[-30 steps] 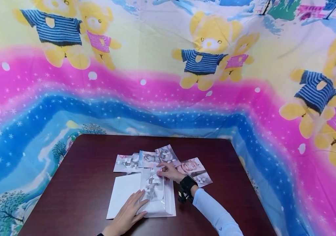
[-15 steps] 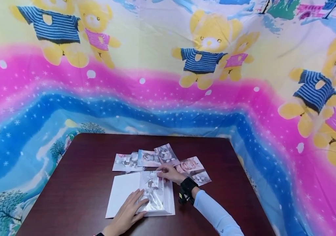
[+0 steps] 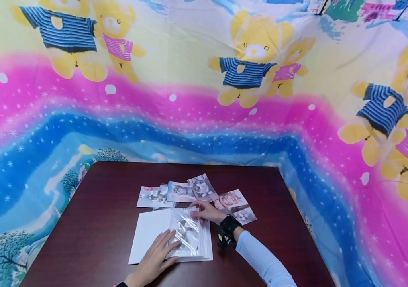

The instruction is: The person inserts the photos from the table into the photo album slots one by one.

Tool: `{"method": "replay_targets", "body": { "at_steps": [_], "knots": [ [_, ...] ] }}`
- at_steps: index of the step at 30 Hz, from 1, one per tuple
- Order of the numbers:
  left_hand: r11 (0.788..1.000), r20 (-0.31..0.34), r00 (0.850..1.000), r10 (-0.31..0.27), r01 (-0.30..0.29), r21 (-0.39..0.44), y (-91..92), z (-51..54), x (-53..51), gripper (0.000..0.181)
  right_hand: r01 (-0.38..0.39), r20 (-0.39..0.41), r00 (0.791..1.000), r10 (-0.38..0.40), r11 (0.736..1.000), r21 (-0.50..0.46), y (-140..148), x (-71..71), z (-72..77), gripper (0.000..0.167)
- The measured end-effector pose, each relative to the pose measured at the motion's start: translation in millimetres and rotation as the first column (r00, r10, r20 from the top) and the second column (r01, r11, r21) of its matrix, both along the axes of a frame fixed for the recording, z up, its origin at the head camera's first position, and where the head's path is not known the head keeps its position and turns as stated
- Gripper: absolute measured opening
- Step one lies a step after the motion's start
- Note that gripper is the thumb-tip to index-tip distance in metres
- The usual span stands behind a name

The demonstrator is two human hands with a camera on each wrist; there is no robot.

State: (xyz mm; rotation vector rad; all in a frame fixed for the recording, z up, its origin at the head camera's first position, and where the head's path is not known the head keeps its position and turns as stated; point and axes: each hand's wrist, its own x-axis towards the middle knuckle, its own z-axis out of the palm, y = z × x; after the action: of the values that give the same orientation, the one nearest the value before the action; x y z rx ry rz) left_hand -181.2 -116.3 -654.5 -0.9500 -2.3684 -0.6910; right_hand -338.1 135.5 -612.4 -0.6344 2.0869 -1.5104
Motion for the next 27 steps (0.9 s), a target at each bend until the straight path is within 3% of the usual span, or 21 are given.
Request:
{"method": "replay_targets", "body": {
  "at_steps": [6, 20, 27],
  "knots": [
    [1.000, 0.035, 0.999, 0.003, -0.003, -0.008, -0.6, 1.6, 0.8, 0.045, -0.011, 0.021, 1.000, 0.012, 1.000, -0.023, -0.4, -1.1, -2.1, 0.037],
    [1.000, 0.049, 0.999, 0.014, -0.013, -0.028, -1.5, 1.4, 1.9, 0.046, -0.066, 0.035, 0.997, 0.067, 0.997, -0.028, -0.2, 1.0, -5.1, 0.035],
    [0.999, 0.033, 0.999, 0.014, -0.012, -0.039, -1.3, -0.1, 1.7, 0.047, -0.045, -0.006, 0.999, 0.045, 0.999, -0.031, -1.5, 2.8, -3.5, 0.030]
  ]
}}
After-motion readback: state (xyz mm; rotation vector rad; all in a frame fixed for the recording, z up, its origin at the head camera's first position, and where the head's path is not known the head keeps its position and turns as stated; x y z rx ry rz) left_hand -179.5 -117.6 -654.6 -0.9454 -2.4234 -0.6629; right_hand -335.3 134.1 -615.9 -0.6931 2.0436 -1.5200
